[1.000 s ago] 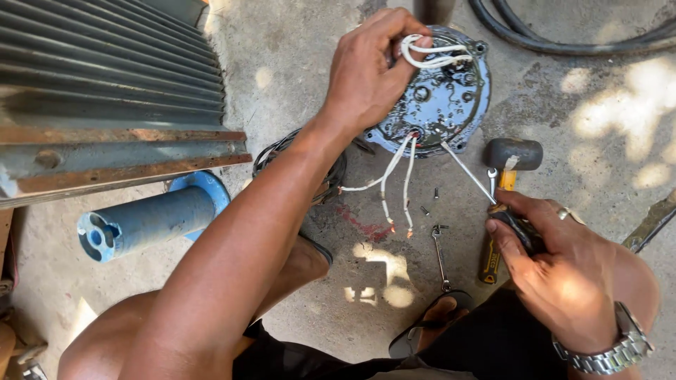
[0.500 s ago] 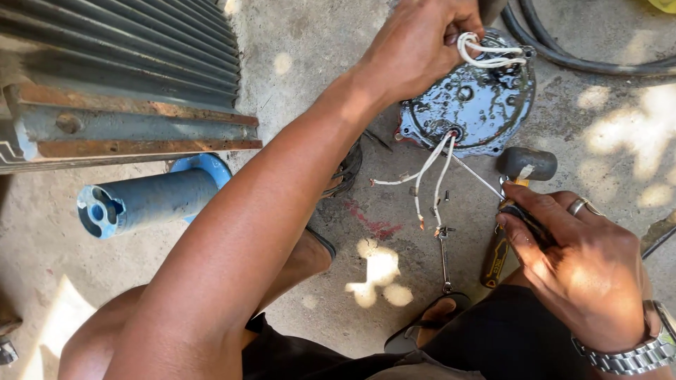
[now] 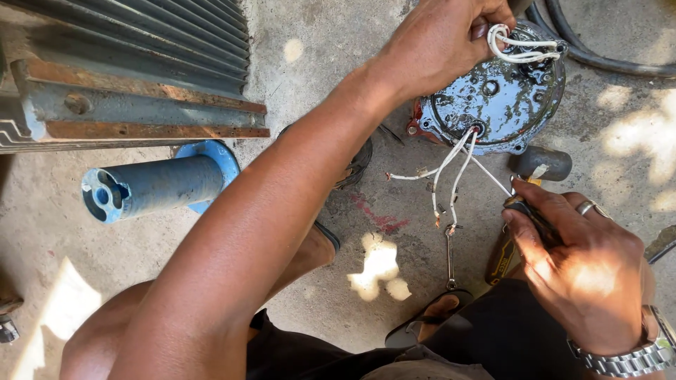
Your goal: The person sits on the ground repairing an electric water pump. They lift off the pump's motor housing, disconnect the wired lead connectors between the pump body and the end bell, then use a screwdriver to unscrew the end-bell cover and handle the loose wires.
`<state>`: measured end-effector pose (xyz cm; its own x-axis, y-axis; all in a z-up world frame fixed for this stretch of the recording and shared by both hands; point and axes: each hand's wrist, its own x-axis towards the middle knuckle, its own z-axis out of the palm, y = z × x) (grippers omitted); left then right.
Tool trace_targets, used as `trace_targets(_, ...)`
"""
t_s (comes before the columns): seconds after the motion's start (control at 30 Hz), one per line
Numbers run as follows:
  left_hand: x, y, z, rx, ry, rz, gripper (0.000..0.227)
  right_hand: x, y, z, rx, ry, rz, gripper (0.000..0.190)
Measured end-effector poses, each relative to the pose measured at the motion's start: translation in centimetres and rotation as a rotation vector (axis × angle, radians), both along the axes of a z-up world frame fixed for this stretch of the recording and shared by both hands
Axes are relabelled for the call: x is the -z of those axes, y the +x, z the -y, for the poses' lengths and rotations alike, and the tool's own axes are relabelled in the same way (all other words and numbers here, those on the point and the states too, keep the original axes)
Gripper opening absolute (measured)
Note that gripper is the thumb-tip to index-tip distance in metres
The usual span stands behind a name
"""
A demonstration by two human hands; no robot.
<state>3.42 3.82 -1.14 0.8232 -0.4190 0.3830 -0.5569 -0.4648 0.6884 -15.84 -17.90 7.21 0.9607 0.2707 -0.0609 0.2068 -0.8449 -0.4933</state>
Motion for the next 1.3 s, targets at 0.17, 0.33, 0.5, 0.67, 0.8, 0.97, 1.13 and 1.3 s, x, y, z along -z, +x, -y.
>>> trace_targets(0.17,-0.3,-0.4,-0.5,-0.001,0.153,-0.096,0.029,0.3,-0.5,0.2,0.043,-0.121,-0.026,0.032)
trace_targets(0.33,-0.4,-0.1,-0.7,0.063,0.149,-0.113,0.03,0.2,0.2,-0.8,0.016,-0.003,-0.024,0.031)
trace_targets(0.5,0.3,0.2,-0.5,0.041,0.197,-0.055,0.031,0.4,-0.1,-0.7,0.013,-0.051,0.003,0.031)
trace_targets(0.67,0.5,0.3,-0.4,0.054,0.121,0.047,0.024,0.4,-0.5,0.3,0.005,0.03,-0.034,0.028)
trace_targets(0.8,0.8,0.1,-0.3,0.047,0.123,-0.004,0.027,-0.5,-0.4,0.9,0.036,-0.026,-0.199,0.033)
trace_targets(0.97,0.3,-0.1,-0.2,0.023,0.105,0.005,0.03,-1.6,-0.1,0.6,0.003,-0.015,-0.108,0.028)
trace_targets(1.13,0.5,0.3,0.3,0.022,0.12,-0.1,0.026,2.0,0.5,-0.8,-0.062,0.022,0.103,0.03)
trace_targets(1.3,-0.8,-0.4,0.0,0.022,0.103,-0.06,0.025,1.2,0.6,-1.4,-0.015,0.054,0.069,0.031)
